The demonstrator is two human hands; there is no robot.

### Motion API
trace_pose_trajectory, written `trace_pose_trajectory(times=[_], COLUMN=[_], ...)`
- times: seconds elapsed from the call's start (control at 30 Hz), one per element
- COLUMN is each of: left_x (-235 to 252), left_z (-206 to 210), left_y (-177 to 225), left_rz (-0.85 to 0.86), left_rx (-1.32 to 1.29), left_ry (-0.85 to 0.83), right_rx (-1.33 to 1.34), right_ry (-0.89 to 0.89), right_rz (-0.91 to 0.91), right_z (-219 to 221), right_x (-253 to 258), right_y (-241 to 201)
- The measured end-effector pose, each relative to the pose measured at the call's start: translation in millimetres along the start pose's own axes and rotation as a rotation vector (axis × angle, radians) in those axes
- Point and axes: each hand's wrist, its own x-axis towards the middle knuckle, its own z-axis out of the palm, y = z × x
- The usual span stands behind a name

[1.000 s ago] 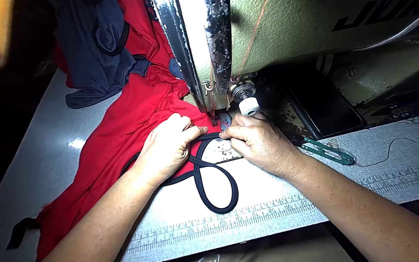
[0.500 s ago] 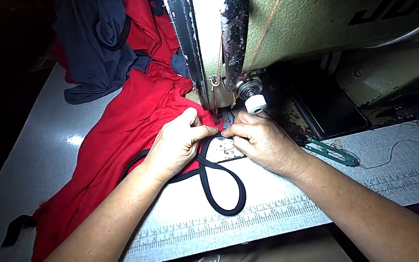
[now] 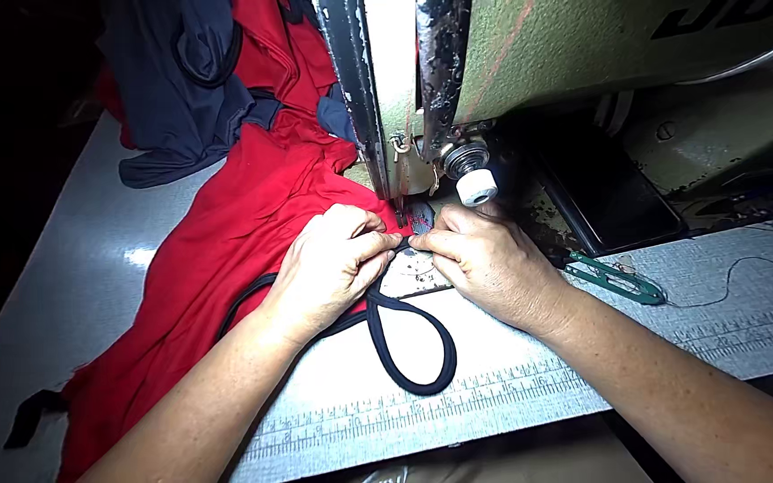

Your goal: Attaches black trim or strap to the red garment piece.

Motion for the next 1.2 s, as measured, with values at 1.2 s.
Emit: trace_pose_trajectory(times=[1.2], left_x=[12], left_z=[2], left_y=[-14], left_rz=[-0.084], left_rx=[-0.005], left_ry=[-0.004], right_rx=[0.354], right_ry=[-0.254], right_rz=[0.548], right_z=[-14], right_x=[44], right_y=[7])
